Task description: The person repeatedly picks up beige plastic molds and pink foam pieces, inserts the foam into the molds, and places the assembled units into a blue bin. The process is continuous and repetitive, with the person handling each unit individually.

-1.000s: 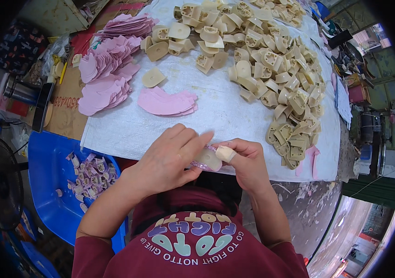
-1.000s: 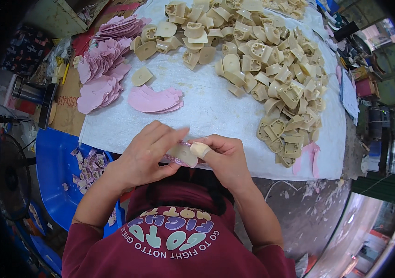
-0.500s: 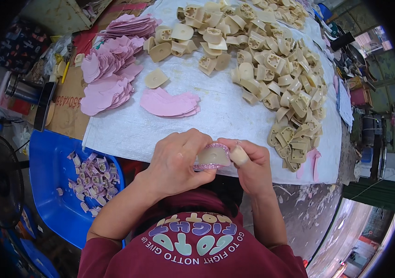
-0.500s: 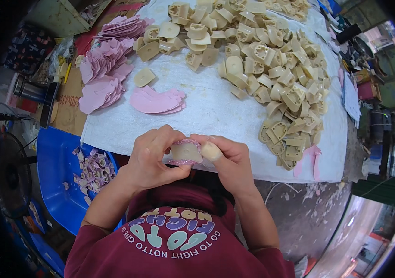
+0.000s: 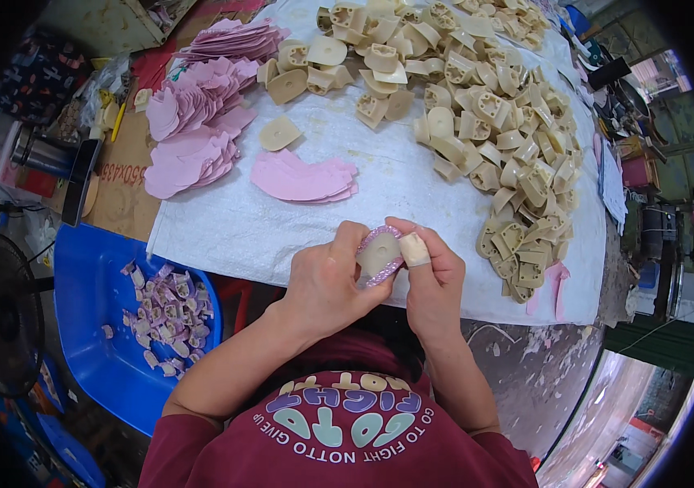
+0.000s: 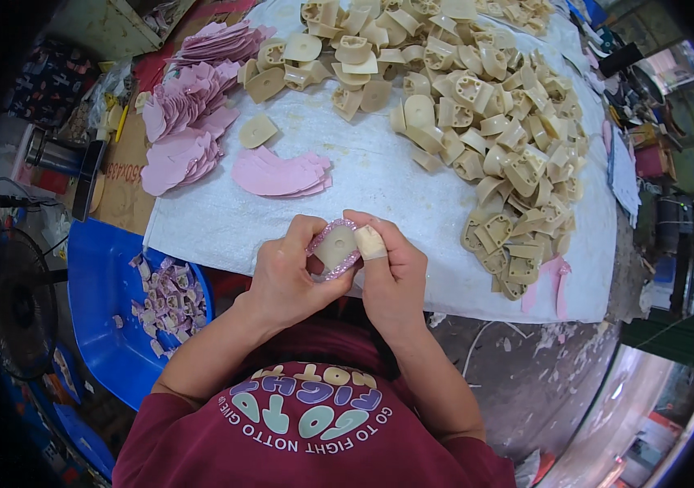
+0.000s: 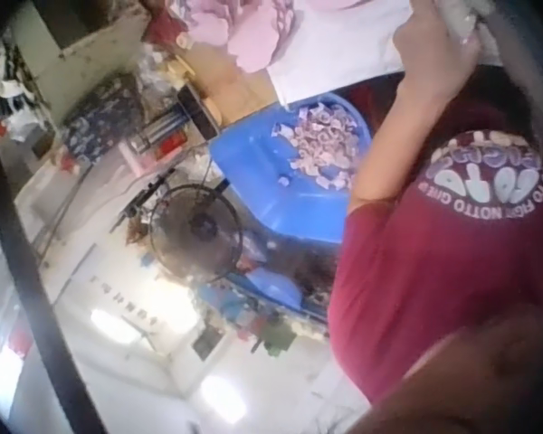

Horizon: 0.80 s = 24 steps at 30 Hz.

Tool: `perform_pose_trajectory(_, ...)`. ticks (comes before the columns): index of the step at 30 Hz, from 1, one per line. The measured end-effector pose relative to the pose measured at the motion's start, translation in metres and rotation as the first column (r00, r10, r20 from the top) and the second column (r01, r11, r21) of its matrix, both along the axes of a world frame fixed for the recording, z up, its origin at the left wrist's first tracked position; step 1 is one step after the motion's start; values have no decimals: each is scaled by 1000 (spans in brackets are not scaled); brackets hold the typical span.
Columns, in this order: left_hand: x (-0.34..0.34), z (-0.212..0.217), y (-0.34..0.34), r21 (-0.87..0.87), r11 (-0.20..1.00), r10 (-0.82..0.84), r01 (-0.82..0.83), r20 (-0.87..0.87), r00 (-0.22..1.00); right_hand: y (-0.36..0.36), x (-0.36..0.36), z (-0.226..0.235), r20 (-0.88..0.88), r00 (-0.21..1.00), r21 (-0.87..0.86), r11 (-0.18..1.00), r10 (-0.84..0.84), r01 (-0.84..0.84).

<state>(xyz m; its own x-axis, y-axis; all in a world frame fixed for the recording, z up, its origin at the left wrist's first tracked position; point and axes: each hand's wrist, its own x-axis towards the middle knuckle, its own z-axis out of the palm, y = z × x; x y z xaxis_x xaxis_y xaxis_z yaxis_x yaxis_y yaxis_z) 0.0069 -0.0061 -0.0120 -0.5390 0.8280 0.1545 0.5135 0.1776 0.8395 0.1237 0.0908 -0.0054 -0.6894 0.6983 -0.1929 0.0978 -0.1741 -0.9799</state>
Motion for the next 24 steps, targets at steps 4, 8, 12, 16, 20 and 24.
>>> perform_pose_trajectory(4,-2,-1,1,20,1000,8,-9,50,999,3,1,3,-114,992,-107,991,62,-74)
perform_pose_trajectory(8,-1,-5,2,16,1000,13,-13,-37,999,0,-2,8,-8,997,68,994,82,-81)
perform_pose_trajectory(12,-4,-4,1,-16,1000,17,-19,-84,996,-5,-4,4,-66,989,-17,991,135,-136)
perform_pose_trajectory(16,-5,-8,-5,-64,996,53,-59,-90,995,-11,-14,-7,16,986,43,985,169,-169)
perform_pose_trajectory(20,-24,-15,-42,-50,983,175,-178,-61,983,-17,-32,-2,136,942,331,882,307,-336)
perform_pose_trajectory(24,-63,-10,-131,-242,825,511,-511,-71,857,4,-72,-16,142,968,739,629,207,-243)
